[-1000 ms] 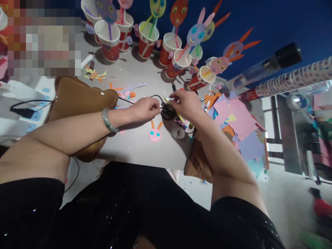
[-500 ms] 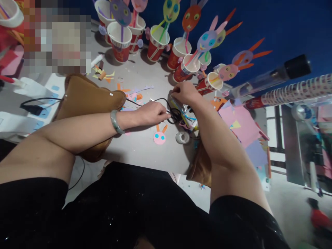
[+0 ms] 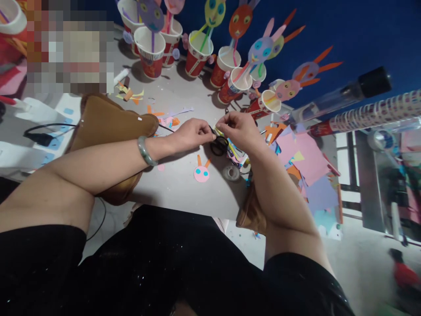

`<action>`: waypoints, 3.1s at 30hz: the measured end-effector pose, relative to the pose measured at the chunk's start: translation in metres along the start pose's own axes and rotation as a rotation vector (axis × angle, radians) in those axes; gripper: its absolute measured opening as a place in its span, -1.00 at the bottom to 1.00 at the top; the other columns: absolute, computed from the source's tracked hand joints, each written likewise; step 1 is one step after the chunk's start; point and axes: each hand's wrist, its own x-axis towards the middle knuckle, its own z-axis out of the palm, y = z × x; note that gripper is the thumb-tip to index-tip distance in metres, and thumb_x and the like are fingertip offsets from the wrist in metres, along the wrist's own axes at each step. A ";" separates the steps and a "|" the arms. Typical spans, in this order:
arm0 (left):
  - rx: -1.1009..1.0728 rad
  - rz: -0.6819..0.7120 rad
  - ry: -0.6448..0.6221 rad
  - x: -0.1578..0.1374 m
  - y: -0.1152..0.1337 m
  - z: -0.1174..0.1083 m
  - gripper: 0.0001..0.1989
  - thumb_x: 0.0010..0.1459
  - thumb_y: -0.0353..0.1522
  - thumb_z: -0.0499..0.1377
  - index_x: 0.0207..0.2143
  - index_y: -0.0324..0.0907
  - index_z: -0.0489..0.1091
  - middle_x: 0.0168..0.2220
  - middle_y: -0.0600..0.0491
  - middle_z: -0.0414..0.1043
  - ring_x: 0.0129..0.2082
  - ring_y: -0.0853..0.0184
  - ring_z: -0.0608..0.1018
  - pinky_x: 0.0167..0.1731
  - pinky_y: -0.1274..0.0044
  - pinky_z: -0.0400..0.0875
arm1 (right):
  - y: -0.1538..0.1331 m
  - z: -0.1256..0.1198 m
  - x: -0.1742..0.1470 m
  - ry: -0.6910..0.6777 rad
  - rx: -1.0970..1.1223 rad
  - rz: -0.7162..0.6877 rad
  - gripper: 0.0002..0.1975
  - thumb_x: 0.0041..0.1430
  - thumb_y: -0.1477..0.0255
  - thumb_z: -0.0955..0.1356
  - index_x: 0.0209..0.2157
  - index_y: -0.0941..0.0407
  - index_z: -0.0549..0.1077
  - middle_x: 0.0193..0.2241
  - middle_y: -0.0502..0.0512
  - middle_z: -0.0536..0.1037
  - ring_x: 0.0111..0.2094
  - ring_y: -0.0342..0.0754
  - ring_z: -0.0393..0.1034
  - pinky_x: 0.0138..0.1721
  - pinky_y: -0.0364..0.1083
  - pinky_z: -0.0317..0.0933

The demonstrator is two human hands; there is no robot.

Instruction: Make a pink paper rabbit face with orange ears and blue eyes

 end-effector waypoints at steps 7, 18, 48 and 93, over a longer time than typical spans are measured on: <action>-0.135 -0.067 -0.007 -0.001 0.013 0.000 -0.90 0.09 -0.51 0.29 -0.45 -0.24 0.43 -0.51 0.18 0.39 -0.52 0.52 0.36 -0.44 0.59 0.24 | -0.006 0.002 -0.034 -0.070 0.305 0.121 -0.80 0.04 0.27 0.48 -0.44 0.09 0.47 -0.61 -0.07 0.39 -0.57 -0.18 0.20 -0.51 -0.14 0.07; -0.114 -0.110 -0.115 -0.007 0.018 -0.004 -0.93 0.08 -0.49 0.28 -0.47 -0.24 0.49 -0.60 0.18 0.37 -0.59 0.51 0.32 -0.50 0.58 0.18 | -0.014 -0.001 -0.046 -0.136 0.386 0.129 -0.81 0.08 0.31 0.46 -0.41 0.10 0.43 -0.58 -0.10 0.39 -0.58 -0.21 0.21 -0.49 -0.15 0.12; -0.350 -0.155 -0.090 -0.008 0.013 0.003 -0.85 0.16 -0.51 0.21 -0.47 -0.23 0.49 -0.56 0.13 0.34 -0.58 0.52 0.31 -0.55 0.59 0.16 | -0.013 0.013 -0.064 0.041 0.584 0.179 -0.79 0.01 0.28 0.47 -0.43 0.10 0.46 -0.60 -0.11 0.39 -0.60 -0.25 0.14 -0.52 -0.15 0.01; -0.237 -0.179 -0.038 -0.007 0.009 0.006 -0.81 0.17 -0.65 0.18 -0.35 -0.22 0.43 -0.59 0.21 0.31 -0.66 0.54 0.35 -0.59 0.60 0.21 | 0.012 0.021 -0.075 -0.155 -0.367 0.032 -0.81 0.17 0.47 0.37 -0.23 0.12 0.65 -0.34 0.14 0.66 -0.35 -0.01 0.43 -0.30 -0.06 0.13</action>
